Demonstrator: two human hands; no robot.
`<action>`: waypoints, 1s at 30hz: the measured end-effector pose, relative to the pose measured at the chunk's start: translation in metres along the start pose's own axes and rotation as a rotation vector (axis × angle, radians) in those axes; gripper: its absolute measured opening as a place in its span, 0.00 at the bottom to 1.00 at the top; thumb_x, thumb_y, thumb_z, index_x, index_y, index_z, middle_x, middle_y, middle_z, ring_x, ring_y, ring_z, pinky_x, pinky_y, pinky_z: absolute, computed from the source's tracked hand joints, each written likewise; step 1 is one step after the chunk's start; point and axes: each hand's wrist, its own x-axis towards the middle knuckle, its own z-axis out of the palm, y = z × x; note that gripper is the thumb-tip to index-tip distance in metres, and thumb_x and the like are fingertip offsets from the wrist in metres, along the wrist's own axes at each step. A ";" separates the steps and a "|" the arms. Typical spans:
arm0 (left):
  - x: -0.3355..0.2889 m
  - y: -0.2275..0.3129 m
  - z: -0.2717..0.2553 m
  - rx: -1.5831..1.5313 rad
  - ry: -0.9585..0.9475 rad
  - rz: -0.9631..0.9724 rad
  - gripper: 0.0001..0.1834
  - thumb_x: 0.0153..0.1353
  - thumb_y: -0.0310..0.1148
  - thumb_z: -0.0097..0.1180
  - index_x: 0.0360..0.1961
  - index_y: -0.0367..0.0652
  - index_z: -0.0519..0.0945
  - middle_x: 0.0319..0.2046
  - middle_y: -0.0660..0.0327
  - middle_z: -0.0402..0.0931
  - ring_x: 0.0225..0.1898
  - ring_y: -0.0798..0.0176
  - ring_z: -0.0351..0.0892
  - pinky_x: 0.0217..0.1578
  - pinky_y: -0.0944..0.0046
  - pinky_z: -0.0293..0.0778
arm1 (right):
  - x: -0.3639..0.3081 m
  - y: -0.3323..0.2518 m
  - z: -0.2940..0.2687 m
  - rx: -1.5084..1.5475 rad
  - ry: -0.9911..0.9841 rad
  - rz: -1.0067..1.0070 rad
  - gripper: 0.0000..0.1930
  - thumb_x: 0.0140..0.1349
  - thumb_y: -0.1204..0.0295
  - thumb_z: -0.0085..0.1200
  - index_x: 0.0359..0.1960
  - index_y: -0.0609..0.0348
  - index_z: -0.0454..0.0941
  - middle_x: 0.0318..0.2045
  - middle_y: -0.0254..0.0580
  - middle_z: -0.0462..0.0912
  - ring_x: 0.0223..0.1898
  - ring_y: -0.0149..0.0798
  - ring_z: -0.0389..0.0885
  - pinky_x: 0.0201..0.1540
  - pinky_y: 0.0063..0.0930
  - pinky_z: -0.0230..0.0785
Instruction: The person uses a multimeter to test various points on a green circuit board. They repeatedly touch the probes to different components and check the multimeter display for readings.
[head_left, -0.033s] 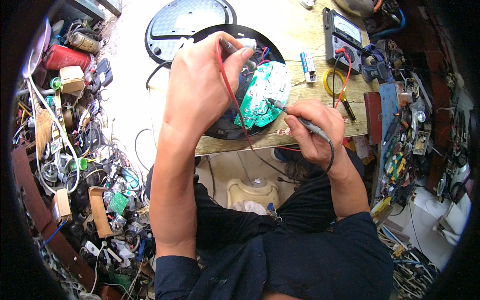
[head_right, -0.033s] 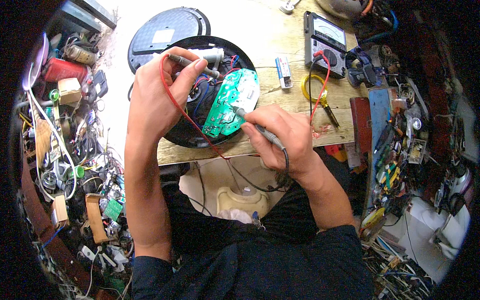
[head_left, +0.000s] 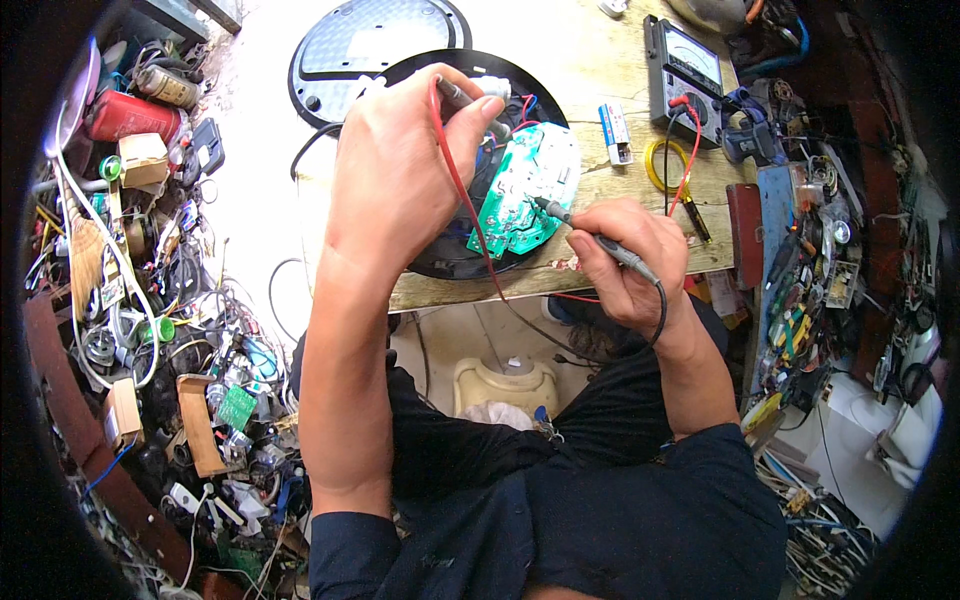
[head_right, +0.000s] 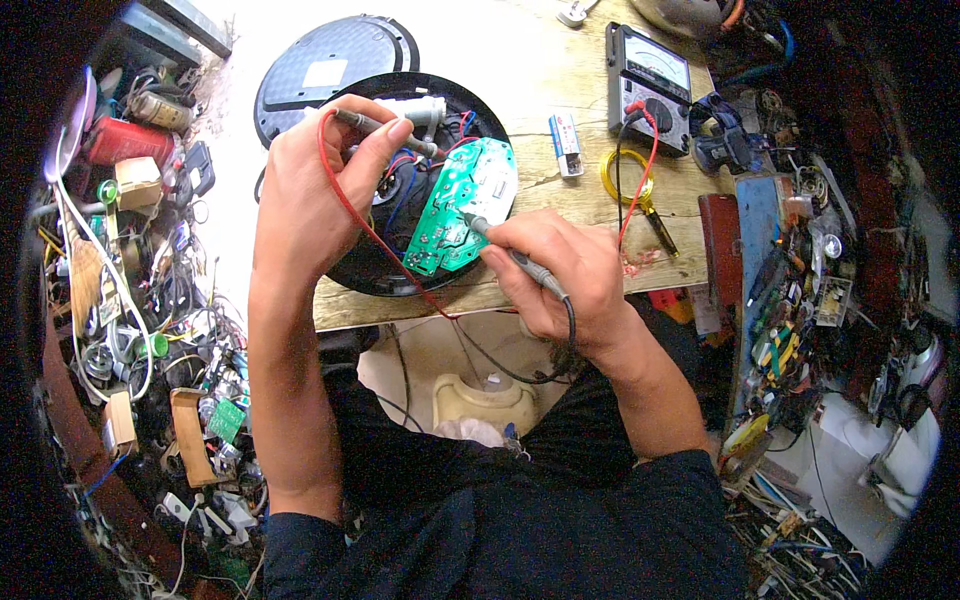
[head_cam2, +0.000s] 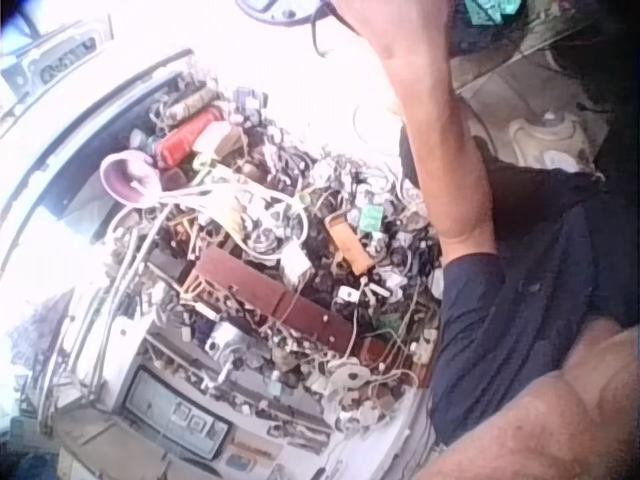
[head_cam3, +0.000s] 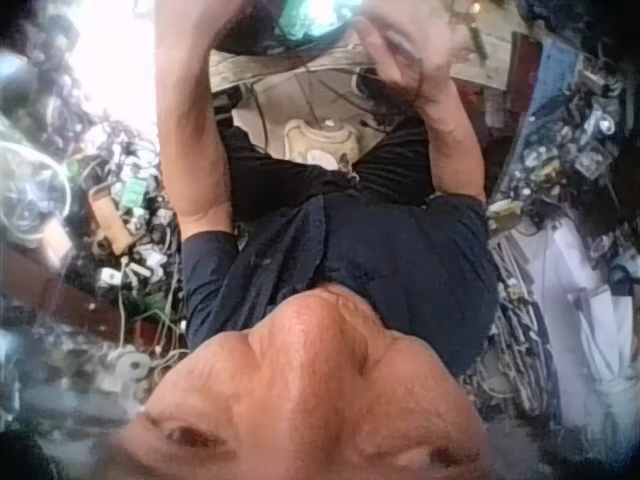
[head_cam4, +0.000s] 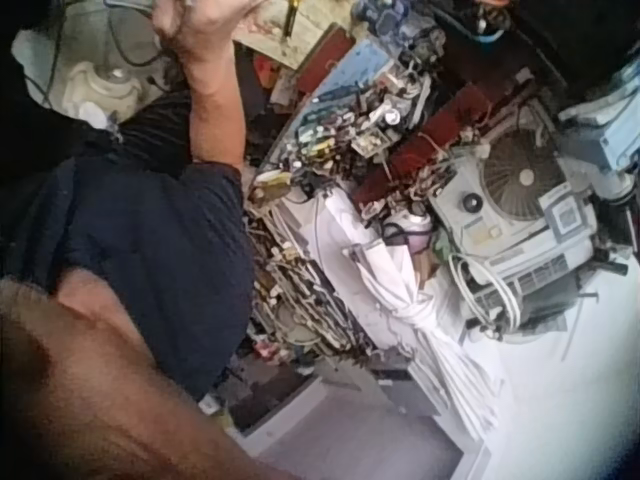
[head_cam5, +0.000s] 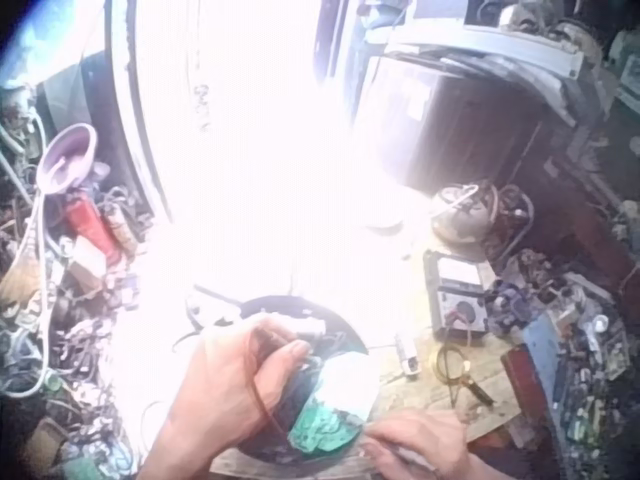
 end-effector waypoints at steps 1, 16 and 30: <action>0.000 -0.002 0.001 -0.014 0.003 -0.002 0.11 0.73 0.36 0.67 0.43 0.37 0.88 0.23 0.64 0.82 0.25 0.75 0.75 0.28 0.67 0.70 | 0.000 -0.001 0.000 0.000 0.005 0.002 0.11 0.62 0.81 0.70 0.44 0.60 0.83 0.33 0.46 0.89 0.28 0.45 0.89 0.30 0.35 0.78; 0.001 -0.006 0.005 -0.071 0.065 0.093 0.10 0.71 0.32 0.69 0.41 0.34 0.87 0.16 0.55 0.76 0.16 0.63 0.74 0.21 0.61 0.69 | 0.001 -0.002 0.001 -0.025 -0.002 -0.024 0.11 0.61 0.82 0.71 0.43 0.60 0.83 0.33 0.45 0.89 0.29 0.46 0.90 0.30 0.36 0.80; 0.001 0.000 0.004 -0.090 0.039 0.005 0.09 0.70 0.31 0.68 0.40 0.34 0.87 0.18 0.55 0.79 0.18 0.65 0.74 0.24 0.61 0.69 | 0.001 -0.005 -0.002 -0.048 -0.027 -0.005 0.11 0.61 0.79 0.72 0.43 0.61 0.84 0.34 0.44 0.89 0.31 0.46 0.91 0.32 0.37 0.82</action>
